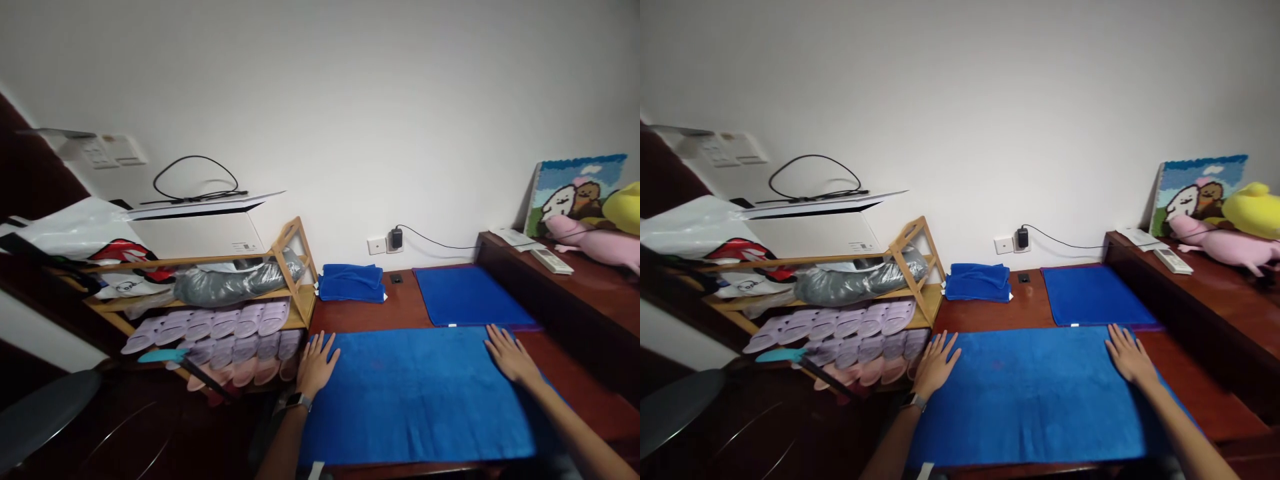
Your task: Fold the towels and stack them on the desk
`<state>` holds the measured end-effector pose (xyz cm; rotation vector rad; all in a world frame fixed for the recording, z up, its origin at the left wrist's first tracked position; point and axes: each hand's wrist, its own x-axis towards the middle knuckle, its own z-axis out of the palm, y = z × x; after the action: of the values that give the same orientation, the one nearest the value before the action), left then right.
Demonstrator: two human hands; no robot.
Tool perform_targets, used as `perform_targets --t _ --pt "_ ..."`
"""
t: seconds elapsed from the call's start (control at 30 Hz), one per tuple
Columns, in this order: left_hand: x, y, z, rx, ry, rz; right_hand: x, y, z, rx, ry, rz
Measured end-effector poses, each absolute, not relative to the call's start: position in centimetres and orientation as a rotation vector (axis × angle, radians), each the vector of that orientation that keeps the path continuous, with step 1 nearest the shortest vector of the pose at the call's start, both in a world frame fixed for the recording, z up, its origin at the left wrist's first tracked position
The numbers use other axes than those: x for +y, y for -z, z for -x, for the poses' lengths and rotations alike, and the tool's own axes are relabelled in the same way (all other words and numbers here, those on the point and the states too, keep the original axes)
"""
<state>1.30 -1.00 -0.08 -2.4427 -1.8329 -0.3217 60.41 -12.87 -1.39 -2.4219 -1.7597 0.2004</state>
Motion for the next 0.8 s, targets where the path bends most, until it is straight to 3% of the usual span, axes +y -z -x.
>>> perform_targets --t 0.4,0.6,0.7,0.8 --pt "-1.2 -0.5 -1.2 -1.882 0.31 2.395 -13.4 -0.7 -61.1 -1.492 -0.235 2.48" --pt "-2.4 -1.7 -4.5 -1.662 0.493 2.392 -11.0 -2.6 -47.4 -1.819 -0.023 2.223" --pt "-3.1 -2.2 -7.8 -1.533 0.517 2.54 -9.9 -2.5 -38.5 -2.07 -0.173 1.944" --pt "-3.5 -1.9 -8.2 -1.604 0.399 2.632 -9.8 -1.7 -35.2 -2.167 -0.306 1.864"
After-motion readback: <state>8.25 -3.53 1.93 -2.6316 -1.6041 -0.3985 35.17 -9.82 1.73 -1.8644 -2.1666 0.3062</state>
